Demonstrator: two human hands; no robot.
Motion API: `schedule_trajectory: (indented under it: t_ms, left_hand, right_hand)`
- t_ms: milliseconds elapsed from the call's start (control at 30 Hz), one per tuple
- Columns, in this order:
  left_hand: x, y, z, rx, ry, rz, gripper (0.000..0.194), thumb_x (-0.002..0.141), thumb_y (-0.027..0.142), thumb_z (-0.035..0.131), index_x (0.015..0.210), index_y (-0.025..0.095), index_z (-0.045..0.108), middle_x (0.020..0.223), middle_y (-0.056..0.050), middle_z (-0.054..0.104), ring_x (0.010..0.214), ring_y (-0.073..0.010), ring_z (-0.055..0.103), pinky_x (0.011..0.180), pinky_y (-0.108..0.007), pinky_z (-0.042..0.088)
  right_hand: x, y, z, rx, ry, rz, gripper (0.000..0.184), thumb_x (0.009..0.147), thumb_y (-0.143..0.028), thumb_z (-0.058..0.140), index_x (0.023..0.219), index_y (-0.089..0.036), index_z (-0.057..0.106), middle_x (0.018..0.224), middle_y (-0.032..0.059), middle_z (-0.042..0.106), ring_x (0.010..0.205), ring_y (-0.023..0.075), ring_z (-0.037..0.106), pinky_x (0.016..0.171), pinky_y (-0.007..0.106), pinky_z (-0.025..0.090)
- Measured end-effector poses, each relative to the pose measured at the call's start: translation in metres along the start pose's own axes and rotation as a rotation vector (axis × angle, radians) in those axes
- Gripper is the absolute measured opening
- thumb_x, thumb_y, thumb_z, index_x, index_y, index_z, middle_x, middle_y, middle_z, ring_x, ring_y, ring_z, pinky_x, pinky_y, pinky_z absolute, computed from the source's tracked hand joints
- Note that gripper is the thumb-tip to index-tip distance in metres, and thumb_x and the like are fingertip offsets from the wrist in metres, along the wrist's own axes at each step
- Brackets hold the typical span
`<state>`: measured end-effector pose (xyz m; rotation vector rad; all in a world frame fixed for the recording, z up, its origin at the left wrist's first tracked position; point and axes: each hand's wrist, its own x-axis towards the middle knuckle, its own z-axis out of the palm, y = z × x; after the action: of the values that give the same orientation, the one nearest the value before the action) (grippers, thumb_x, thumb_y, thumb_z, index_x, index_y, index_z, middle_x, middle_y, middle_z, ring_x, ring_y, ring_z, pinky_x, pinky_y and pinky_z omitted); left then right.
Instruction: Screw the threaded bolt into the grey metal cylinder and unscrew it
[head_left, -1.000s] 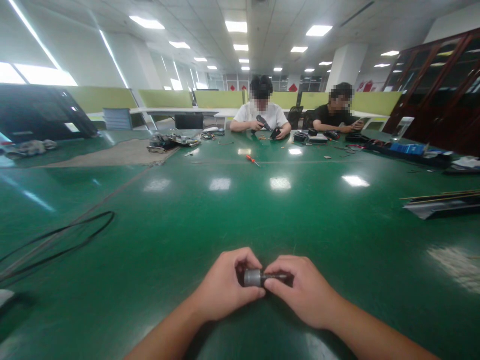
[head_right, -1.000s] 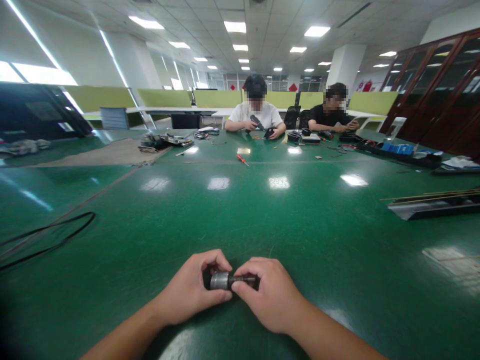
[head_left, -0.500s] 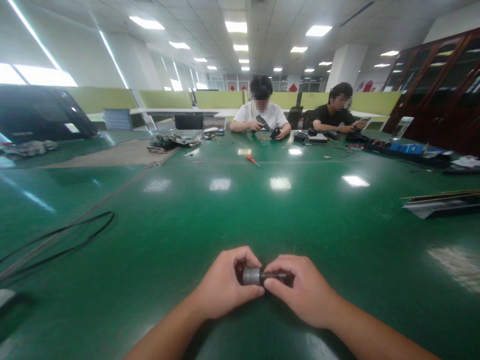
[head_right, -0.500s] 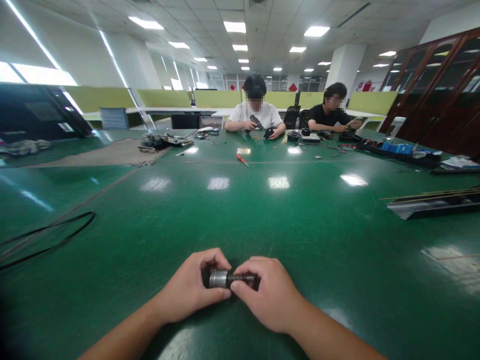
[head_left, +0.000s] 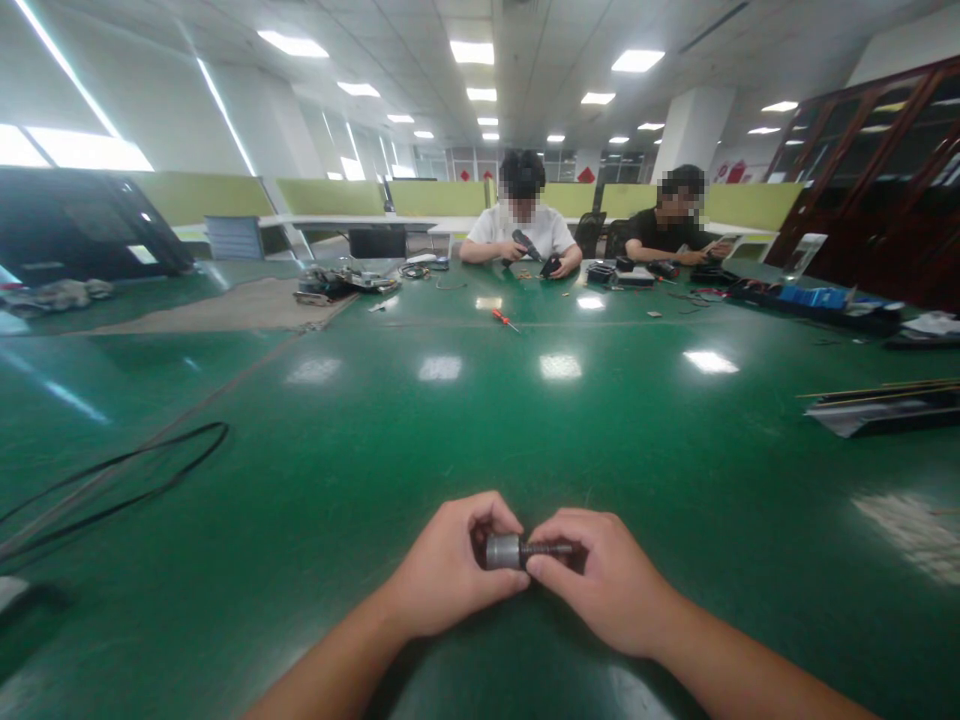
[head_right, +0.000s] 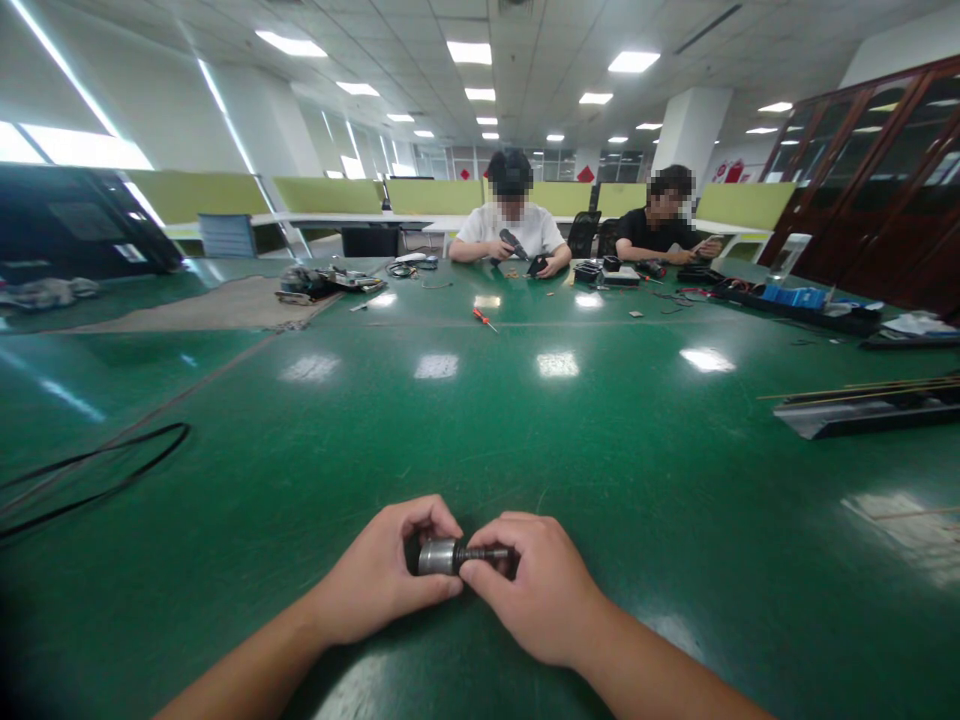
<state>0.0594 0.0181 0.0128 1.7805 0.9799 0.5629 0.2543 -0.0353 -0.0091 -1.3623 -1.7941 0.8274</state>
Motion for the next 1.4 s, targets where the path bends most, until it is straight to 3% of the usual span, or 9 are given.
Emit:
schedule_trajectory:
  t_ms: [1400]
  left_hand:
    - [0.0019, -0.0040, -0.0013, -0.003, 0.001, 0.010, 0.026, 0.061, 0.022, 0.077, 0.079, 0.013, 0.062, 0.071, 0.002, 0.057, 0.066, -0.0138, 0.050, 0.059, -0.023, 0.036]
  right_hand:
    - [-0.0013, 0.0019, 0.0021, 0.016, 0.012, 0.041, 0.006, 0.082, -0.023, 0.068, 0.084, -0.021, 0.074, 0.076, -0.0010, 0.070, 0.070, 0.0155, 0.062, 0.064, 0.025, 0.041]
